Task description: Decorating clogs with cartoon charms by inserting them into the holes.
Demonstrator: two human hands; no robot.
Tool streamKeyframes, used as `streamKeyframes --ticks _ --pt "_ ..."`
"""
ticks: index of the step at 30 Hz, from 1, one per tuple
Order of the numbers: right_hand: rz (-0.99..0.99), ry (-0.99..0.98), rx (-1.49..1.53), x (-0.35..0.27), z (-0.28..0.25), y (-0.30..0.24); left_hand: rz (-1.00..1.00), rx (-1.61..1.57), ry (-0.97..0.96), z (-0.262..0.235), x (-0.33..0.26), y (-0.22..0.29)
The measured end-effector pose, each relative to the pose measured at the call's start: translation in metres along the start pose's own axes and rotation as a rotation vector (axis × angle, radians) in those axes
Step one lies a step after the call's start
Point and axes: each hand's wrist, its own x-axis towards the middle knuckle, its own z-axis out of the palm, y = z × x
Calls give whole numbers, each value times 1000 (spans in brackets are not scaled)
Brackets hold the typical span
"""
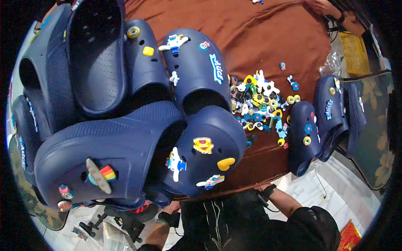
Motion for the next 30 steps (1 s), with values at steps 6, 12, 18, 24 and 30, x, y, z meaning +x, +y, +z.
streamKeyframes --ticks 6,12,18,24,30 --pt "-56 123 21 -2 2 -9 79 2 47 -24 23 0" --pt "-116 240 26 -1 6 -12 157 -10 101 -39 46 0" --pt "-228 356 -32 15 5 -6 242 -48 229 -33 73 -4" --pt "-440 429 -144 44 8 12 292 -102 464 3 75 -17" --pt "-500 495 -429 -1 28 -8 261 60 459 4 -18 74"
